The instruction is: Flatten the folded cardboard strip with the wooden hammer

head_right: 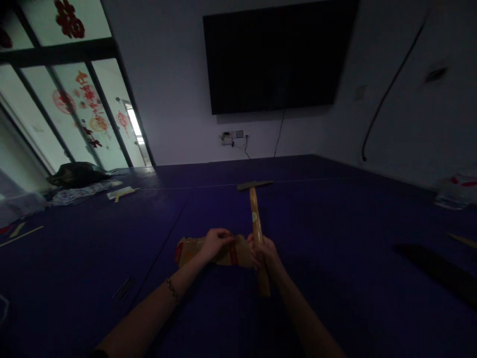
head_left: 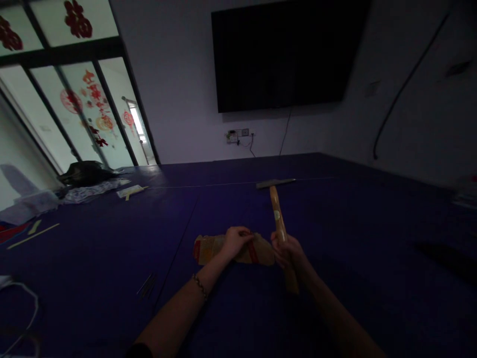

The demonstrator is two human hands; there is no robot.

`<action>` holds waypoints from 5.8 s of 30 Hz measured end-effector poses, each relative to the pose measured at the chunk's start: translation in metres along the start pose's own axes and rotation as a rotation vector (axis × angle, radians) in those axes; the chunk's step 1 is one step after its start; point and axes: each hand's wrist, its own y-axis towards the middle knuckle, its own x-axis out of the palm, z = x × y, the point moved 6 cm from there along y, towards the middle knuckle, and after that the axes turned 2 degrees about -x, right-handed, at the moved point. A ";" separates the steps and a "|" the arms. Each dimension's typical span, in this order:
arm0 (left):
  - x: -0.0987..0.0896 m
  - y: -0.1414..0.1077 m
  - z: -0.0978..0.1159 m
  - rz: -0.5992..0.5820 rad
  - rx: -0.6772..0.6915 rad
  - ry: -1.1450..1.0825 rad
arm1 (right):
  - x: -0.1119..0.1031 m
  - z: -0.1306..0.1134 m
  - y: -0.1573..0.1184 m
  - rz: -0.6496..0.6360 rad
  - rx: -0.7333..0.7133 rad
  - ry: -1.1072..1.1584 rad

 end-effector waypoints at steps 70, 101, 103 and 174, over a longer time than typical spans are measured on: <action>0.028 0.000 -0.019 -0.067 0.114 0.351 | 0.028 -0.001 -0.110 0.402 0.229 -0.818; 0.030 0.001 -0.020 -0.078 0.117 0.394 | 0.037 0.008 -0.110 0.298 0.266 -0.984; 0.029 0.001 -0.020 -0.079 0.119 0.396 | 0.038 0.003 -0.108 0.308 0.227 -1.000; -0.267 -0.190 -0.063 0.274 -0.598 0.586 | -0.046 0.022 -0.013 0.007 0.175 0.327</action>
